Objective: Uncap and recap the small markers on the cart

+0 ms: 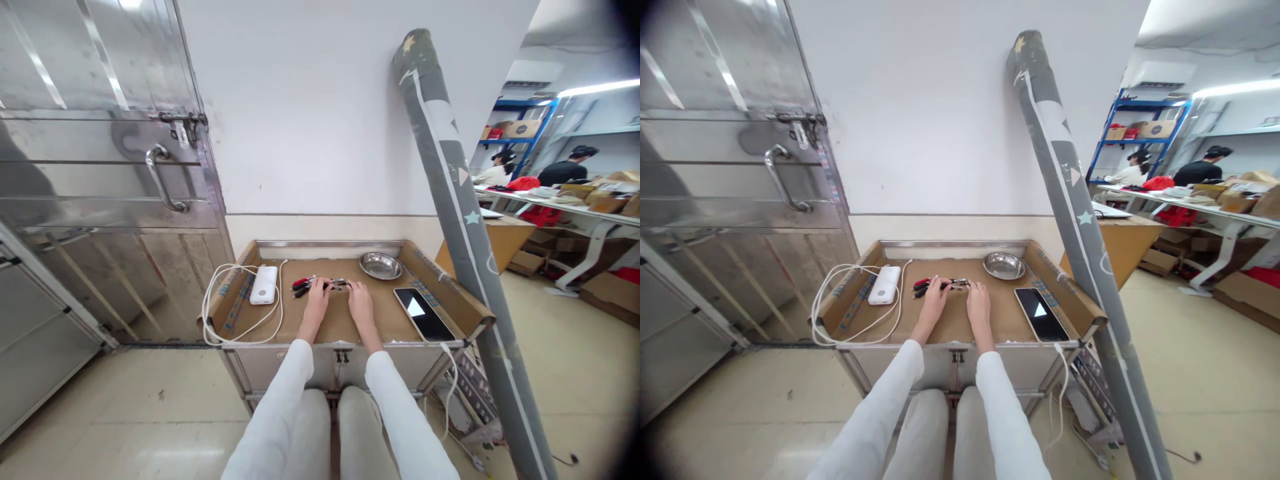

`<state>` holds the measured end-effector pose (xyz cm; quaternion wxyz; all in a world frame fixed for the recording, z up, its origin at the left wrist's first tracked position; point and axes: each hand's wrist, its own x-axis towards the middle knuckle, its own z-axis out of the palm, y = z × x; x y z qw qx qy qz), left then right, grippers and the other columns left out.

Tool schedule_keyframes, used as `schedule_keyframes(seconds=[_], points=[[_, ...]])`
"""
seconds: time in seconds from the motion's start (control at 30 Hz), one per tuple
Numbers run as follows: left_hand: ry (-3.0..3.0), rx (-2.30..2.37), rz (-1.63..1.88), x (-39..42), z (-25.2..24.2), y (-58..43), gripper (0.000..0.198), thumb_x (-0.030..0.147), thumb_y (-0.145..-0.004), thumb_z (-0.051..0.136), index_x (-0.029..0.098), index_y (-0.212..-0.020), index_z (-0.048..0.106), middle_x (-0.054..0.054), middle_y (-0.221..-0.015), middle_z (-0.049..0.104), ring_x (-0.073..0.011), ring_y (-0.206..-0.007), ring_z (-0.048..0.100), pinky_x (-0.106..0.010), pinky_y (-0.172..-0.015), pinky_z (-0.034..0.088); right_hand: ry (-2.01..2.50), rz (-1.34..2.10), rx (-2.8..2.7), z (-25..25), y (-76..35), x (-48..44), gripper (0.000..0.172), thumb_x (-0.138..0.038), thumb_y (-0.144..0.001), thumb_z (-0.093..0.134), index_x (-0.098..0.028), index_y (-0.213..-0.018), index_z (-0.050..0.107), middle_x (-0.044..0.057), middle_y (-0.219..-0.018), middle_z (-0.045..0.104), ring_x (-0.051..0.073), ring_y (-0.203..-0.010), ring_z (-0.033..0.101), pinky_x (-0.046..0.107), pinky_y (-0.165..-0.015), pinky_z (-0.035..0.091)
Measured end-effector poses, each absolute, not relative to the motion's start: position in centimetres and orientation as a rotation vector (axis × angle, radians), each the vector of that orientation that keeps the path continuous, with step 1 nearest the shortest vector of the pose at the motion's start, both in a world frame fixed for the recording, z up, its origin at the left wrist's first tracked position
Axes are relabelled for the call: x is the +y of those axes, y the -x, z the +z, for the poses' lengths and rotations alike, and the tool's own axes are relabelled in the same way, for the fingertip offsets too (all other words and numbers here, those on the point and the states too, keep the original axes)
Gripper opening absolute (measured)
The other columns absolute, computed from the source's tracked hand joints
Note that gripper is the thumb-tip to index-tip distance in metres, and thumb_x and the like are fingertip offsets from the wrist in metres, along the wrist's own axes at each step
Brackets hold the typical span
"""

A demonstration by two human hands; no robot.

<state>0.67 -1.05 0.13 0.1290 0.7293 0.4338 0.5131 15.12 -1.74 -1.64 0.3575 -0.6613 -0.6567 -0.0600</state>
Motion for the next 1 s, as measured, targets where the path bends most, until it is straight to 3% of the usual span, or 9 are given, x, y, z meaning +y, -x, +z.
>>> schedule_keyframes(seconds=[0.2, 0.4, 0.67, 1.0], points=[[-2.299, 1.164, 1.165, -0.1, -0.8, -1.3, 0.011, 0.01, -0.086, 0.05, 0.019, -0.092, 0.053, -0.004, -0.099, 0.057, -0.0169, -0.095, 0.057, -0.034, -0.089, 0.046, 1.679, -0.196, -1.688, -1.7, -15.2, -1.4, 0.038, -0.023, -0.096, 0.031, -0.013, -0.118, 0.06, 0.012, -0.099, 0.061, 0.02, -0.092, 0.055, 0.029, -0.084, 0.041], [-2.448, 1.382, 0.905, 0.1, -0.9, -1.4, 0.015, 0.01, -0.088, 0.046, 0.019, -0.097, 0.054, -0.006, -0.107, 0.059, -0.0195, -0.107, 0.053, -0.039, -0.095, 0.039, 1.638, -0.173, -1.725, -2.0, -15.2, -1.2, 0.037, -0.024, -0.094, 0.033, -0.015, -0.115, 0.063, 0.01, -0.093, 0.06, 0.02, -0.088, 0.054, 0.029, -0.081, 0.042], [-2.493, 1.614, 0.953, -0.5, -0.3, -1.6, 0.021, 0.008, -0.088, 0.038, 0.016, -0.099, 0.054, -0.01, -0.107, 0.059, -0.0222, -0.109, 0.051, -0.04, -0.095, 0.037, 1.568, -0.099, -1.814, -2.1, -15.3, -0.9, 0.033, -0.021, -0.093, 0.037, -0.018, -0.111, 0.065, 0.008, -0.091, 0.06, 0.018, -0.084, 0.056, 0.028, -0.079, 0.043], [-2.407, 1.124, 1.149, -0.8, -0.2, -1.4, 0.018, 0.013, -0.085, 0.046, 0.018, -0.101, 0.052, -0.008, -0.105, 0.059, -0.0195, -0.103, 0.054, -0.037, -0.095, 0.043, 1.534, -0.034, -1.902, -2.7, -15.3, -0.3, 0.031, -0.011, -0.087, 0.04, -0.017, -0.103, 0.067, 0.006, -0.086, 0.058, 0.016, -0.08, 0.054, 0.026, -0.076, 0.044]])
